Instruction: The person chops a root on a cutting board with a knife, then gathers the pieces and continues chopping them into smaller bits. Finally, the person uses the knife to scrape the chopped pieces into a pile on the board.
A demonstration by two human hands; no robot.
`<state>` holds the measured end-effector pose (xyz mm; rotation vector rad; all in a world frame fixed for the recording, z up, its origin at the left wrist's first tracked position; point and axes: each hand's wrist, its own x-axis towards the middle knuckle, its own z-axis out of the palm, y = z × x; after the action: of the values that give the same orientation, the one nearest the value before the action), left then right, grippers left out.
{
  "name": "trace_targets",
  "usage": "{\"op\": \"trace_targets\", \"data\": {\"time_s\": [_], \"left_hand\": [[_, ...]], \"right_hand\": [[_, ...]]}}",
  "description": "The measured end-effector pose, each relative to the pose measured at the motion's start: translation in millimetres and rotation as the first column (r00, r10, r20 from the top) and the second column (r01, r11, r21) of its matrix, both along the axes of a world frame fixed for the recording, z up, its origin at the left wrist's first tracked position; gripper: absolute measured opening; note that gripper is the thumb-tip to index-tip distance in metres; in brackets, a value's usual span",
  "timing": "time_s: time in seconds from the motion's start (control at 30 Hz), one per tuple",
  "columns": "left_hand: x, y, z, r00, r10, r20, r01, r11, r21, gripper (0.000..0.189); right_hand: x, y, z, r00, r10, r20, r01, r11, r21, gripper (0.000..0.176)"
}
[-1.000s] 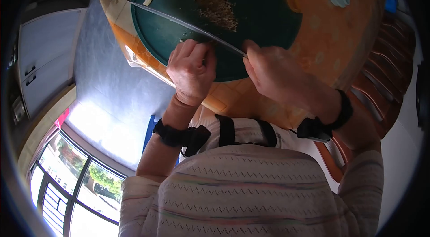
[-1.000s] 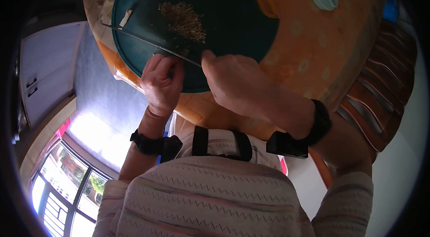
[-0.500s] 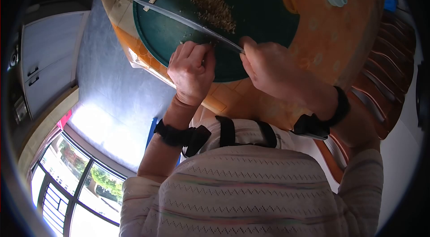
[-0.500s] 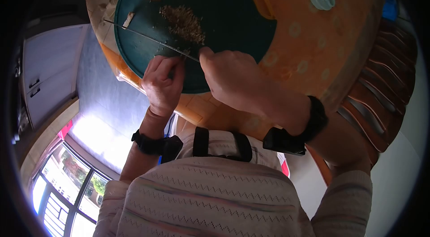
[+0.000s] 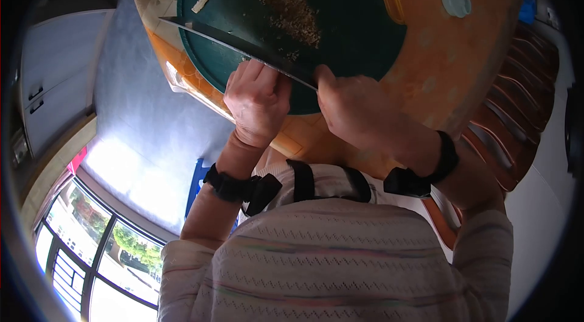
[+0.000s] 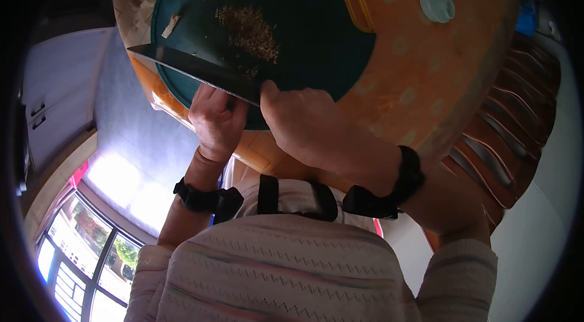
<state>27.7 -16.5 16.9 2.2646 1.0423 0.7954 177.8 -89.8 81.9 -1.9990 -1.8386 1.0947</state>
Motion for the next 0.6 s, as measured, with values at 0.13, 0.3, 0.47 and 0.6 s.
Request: {"op": "trace_targets", "data": {"time_s": [0.13,0.3,0.47,0.6], "left_hand": [[-3,-2,-5,1.0,-0.003,-0.022,0.003,1.0,-0.001,0.011],[-2,-4,-3,1.0,0.03,0.002,-0.03,0.999,-0.022,0.011],[-1,-5,-7,0.998,0.055,0.006,-0.056,0.998,0.007,0.011],[0,-4,-4,0.999,0.038,-0.006,-0.039,0.999,-0.02,0.011]], "right_hand": [[10,5,1,0.999,-0.033,0.017,0.032,0.999,0.019,0.007],[17,6,9,0.999,-0.025,-0.036,0.023,0.999,-0.048,0.008],[17,5,11,0.998,-0.013,-0.061,0.009,0.998,-0.07,0.007],[19,10,12,0.997,0.0,-0.082,-0.009,0.995,-0.104,0.007]]}}
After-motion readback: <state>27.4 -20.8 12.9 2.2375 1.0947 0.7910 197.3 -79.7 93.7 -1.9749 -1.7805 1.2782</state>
